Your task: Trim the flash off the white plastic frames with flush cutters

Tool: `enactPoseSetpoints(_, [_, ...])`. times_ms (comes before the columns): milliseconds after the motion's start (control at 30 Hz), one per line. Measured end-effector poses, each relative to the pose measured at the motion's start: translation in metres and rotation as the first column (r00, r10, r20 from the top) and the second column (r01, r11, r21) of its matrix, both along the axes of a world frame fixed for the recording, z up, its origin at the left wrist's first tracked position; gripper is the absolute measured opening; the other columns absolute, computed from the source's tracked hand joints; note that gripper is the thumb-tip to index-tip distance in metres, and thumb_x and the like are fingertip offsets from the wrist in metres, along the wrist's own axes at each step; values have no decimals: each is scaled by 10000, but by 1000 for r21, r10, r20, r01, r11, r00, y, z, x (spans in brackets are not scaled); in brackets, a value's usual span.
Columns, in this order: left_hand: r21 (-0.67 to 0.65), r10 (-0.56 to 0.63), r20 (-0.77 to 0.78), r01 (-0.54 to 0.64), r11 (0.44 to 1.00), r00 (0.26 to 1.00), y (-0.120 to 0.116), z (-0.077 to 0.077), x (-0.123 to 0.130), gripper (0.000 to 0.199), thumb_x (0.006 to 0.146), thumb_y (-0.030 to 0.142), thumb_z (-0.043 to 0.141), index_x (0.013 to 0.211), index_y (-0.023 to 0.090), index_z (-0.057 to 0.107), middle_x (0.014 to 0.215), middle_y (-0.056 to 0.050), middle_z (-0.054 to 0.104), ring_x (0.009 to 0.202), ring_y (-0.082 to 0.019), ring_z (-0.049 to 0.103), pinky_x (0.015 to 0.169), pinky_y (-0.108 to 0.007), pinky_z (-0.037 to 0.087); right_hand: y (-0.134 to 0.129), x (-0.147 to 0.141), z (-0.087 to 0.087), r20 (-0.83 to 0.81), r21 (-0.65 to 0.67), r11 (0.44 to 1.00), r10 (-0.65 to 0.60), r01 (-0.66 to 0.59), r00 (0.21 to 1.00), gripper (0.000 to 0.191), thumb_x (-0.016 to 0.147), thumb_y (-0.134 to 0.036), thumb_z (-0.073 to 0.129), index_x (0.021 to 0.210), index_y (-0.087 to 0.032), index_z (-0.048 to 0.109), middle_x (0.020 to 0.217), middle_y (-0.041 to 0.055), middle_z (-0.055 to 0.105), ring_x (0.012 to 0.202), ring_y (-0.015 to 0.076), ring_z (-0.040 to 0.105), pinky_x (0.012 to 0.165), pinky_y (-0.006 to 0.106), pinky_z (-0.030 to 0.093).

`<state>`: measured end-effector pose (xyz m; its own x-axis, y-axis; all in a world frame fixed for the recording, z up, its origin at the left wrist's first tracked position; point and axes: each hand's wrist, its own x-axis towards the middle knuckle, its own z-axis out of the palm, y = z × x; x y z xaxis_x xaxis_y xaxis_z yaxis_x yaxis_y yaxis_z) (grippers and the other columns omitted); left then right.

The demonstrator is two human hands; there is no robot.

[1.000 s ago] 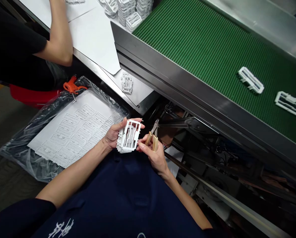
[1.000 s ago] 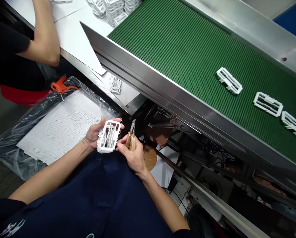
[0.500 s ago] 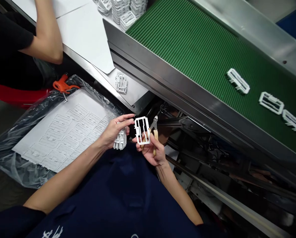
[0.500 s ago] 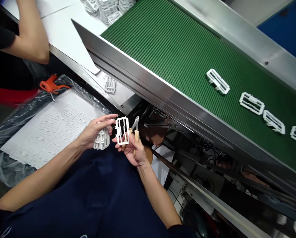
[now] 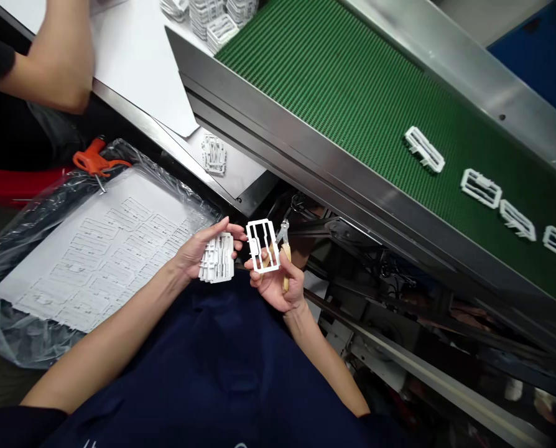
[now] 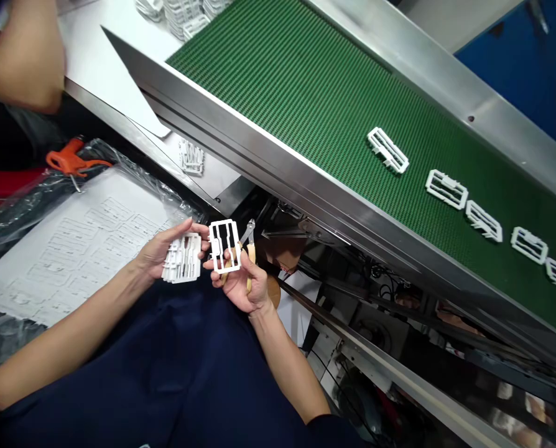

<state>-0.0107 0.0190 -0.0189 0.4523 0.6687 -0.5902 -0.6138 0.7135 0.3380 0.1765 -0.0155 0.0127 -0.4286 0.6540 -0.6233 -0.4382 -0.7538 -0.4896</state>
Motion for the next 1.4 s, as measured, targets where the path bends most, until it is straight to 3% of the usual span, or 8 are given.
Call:
enactPoseSetpoints(367, [20, 72, 232, -79, 997, 970, 3, 0, 5, 393, 930, 411, 422, 932, 104, 666, 863, -144, 680, 620, -229, 649, 513, -335, 559, -2, -5, 9, 37, 115, 993, 36, -40, 999, 322, 802, -504, 523, 907, -201, 497, 811, 66, 655, 650, 179, 606, 611, 302, 432])
enactPoseSetpoints(533, [31, 81, 183, -88, 996, 980, 2, 2, 9, 319, 899, 385, 509, 929, 106, 662, 802, -126, 675, 631, -233, 652, 508, -312, 555, -4, -13, 16, 296, 229, 962, 76, -148, 952, 287, 818, -483, 536, 874, -204, 503, 775, 35, 629, 625, 164, 606, 598, 291, 463])
enactPoseSetpoints(667, [95, 168, -43, -163, 982, 985, 4, 7, 17, 264, 883, 321, 565, 951, 84, 659, 862, -128, 674, 686, -198, 654, 574, -275, 567, -4, -20, 26, 799, 385, 802, -42, -456, 601, 276, 792, -466, 597, 876, -211, 532, 773, 7, 609, 648, 140, 564, 650, 274, 445])
enactPoseSetpoints(767, [122, 214, -104, -201, 972, 971, 5, 10, 22, 288, 874, 348, 580, 953, 82, 656, 876, -124, 668, 695, -190, 650, 574, -271, 569, -3, -28, 31, 920, 349, 695, -127, -628, 371, 302, 778, -471, 598, 924, -211, 548, 803, 11, 611, 673, 147, 555, 668, 276, 435])
enactPoseSetpoints(1067, [-85, 224, -108, -234, 969, 968, -2, -1, 24, 241, 890, 307, 552, 1048, 144, 634, 824, -95, 670, 678, -204, 656, 597, -323, 574, 0, -39, 20, 984, 157, 625, -31, -765, 176, 449, 730, -530, 605, 1051, -220, 557, 959, 74, 642, 893, 255, 609, 792, 364, 463])
enactPoseSetpoints(1267, [-241, 168, -37, -172, 955, 985, -16, -15, 18, 242, 862, 284, 581, 1061, 157, 631, 827, -105, 676, 688, -240, 663, 631, -402, 577, 21, -6, 96, 953, 200, 630, 52, -750, 298, 378, 718, -550, 622, 896, -219, 580, 765, 2, 629, 648, 153, 587, 561, 236, 424])
enactPoseSetpoints(1333, [-254, 132, -29, -135, 958, 991, -21, -17, 18, 256, 825, 217, 627, 1071, 148, 628, 873, -114, 677, 734, -237, 665, 714, -410, 568, 42, 17, 135, 928, 340, 628, -104, -700, 358, 321, 766, -501, 601, 865, -200, 556, 740, -7, 604, 593, 111, 544, 516, 205, 386])
enactPoseSetpoints(1400, [-243, 75, -47, -84, 966, 996, -25, -18, 19, 242, 777, 149, 677, 1017, 149, 643, 888, -104, 673, 738, -218, 660, 728, -381, 564, 75, 46, 168, 894, 432, 616, -386, -659, 226, 300, 793, -485, 576, 852, -193, 543, 733, -6, 583, 584, 104, 514, 525, 210, 378])
